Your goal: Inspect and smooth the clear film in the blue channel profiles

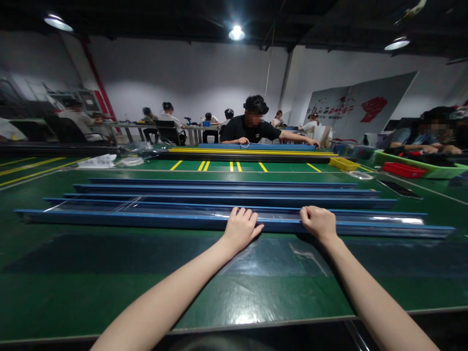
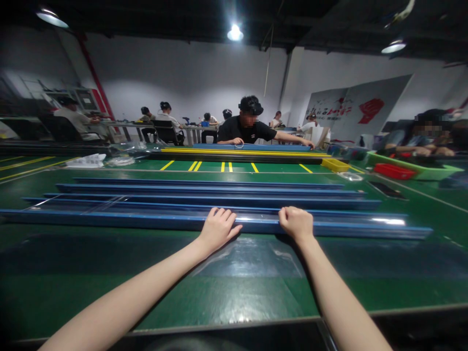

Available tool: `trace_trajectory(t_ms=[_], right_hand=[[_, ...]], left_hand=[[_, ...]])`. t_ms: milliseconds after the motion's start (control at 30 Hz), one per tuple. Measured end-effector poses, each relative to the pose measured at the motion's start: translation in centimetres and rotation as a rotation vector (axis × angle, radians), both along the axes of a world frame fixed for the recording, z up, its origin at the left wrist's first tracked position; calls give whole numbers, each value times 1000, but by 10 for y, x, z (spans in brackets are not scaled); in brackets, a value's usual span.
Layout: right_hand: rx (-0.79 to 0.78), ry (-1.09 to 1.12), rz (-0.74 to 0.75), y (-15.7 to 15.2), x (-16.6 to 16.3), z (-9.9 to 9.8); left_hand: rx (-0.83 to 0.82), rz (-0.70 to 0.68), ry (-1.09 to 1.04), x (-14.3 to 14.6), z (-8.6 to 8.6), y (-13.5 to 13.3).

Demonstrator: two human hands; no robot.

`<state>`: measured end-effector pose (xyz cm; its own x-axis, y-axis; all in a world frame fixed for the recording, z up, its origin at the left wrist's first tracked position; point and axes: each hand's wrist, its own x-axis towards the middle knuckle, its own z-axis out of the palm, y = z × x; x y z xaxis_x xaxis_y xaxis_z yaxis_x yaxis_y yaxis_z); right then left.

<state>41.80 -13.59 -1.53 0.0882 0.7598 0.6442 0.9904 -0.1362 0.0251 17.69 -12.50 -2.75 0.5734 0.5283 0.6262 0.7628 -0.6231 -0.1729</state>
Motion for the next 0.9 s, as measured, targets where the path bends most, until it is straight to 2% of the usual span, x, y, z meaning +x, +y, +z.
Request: trace_trajectory(t_ms=[900], right_hand=[[-46,2,-5,-1,-1,2]], left_hand=[[-38,31,19,1,1,1]])
